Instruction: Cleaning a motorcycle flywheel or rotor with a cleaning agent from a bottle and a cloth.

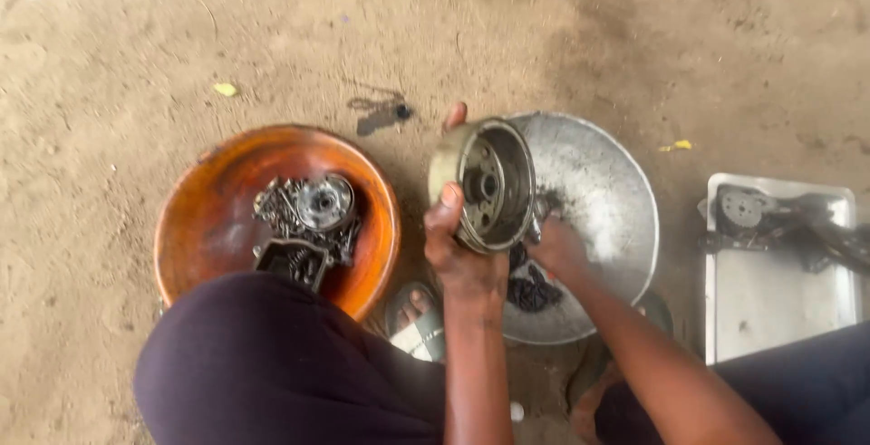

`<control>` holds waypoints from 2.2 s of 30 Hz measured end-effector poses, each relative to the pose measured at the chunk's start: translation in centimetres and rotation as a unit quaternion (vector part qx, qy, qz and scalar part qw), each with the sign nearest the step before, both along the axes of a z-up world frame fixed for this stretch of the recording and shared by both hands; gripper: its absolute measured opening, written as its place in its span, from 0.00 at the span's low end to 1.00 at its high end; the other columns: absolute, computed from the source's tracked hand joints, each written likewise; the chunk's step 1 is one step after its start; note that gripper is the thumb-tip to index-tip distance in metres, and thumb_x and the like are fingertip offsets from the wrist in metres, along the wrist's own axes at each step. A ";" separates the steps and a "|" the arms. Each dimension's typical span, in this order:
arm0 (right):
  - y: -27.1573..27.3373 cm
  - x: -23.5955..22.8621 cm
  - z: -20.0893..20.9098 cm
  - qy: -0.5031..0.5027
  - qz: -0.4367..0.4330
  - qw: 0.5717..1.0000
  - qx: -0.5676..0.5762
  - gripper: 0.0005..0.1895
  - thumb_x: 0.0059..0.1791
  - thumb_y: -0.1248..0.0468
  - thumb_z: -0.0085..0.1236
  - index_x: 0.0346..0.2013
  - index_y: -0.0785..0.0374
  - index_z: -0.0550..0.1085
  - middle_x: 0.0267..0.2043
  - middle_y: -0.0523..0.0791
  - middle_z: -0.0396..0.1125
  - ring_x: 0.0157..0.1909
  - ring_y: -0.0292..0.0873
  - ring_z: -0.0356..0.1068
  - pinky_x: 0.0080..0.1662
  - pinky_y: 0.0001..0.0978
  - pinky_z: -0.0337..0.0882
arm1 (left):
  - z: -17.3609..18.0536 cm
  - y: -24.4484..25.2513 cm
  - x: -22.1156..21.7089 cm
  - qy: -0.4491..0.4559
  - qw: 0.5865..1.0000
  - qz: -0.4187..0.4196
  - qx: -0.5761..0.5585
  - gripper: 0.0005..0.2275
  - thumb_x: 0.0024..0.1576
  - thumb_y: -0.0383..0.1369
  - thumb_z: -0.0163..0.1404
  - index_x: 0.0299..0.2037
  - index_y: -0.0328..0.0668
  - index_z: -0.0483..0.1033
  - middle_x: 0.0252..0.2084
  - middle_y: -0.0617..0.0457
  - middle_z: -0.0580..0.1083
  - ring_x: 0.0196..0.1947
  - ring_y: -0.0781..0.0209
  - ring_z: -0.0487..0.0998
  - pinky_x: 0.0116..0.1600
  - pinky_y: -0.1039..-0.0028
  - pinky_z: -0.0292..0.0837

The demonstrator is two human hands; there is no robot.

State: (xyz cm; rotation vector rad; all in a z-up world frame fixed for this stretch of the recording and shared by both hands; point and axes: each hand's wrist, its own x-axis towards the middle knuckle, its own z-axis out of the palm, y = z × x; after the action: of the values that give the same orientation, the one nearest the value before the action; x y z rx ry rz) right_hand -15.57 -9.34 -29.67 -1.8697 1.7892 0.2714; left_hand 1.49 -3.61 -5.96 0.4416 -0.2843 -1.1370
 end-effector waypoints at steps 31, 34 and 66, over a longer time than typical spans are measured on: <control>1.7 -9.9 33.5 -0.869 0.042 0.488 -0.065 0.36 0.52 0.31 0.42 0.42 0.63 0.70 0.31 0.45 0.64 0.33 0.46 0.69 0.40 0.42 0.72 | 3.5 3.7 -7.0 -0.344 0.939 0.004 -0.007 0.34 0.56 0.56 0.52 0.67 0.40 0.72 0.62 0.39 0.76 0.62 0.51 0.76 0.70 0.60 0.66; 1.4 -10.1 35.0 -0.862 0.109 0.488 -0.088 0.34 0.56 0.32 0.47 0.36 0.62 0.70 0.28 0.44 0.67 0.28 0.43 0.72 0.38 0.39 0.76 | 3.7 3.3 -7.0 -0.357 0.934 -0.007 -0.028 0.35 0.54 0.55 0.51 0.67 0.40 0.71 0.60 0.41 0.77 0.58 0.51 0.79 0.67 0.59 0.72; -2.6 -11.9 34.3 -0.868 -0.052 0.461 -0.176 0.37 0.56 0.31 0.32 0.34 0.65 0.66 0.32 0.47 0.61 0.36 0.48 0.65 0.44 0.42 0.69 | 3.5 2.0 -8.9 0.151 0.970 -0.156 0.106 0.35 0.56 0.60 0.38 0.62 0.39 0.67 0.55 0.37 0.72 0.50 0.38 0.79 0.45 0.37 0.80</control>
State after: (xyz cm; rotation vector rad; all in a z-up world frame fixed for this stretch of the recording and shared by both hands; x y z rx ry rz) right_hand -27.50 -11.98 4.58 -0.9794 0.2983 -1.6011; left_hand -7.38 -1.58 -2.47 0.4128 0.0388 -1.5307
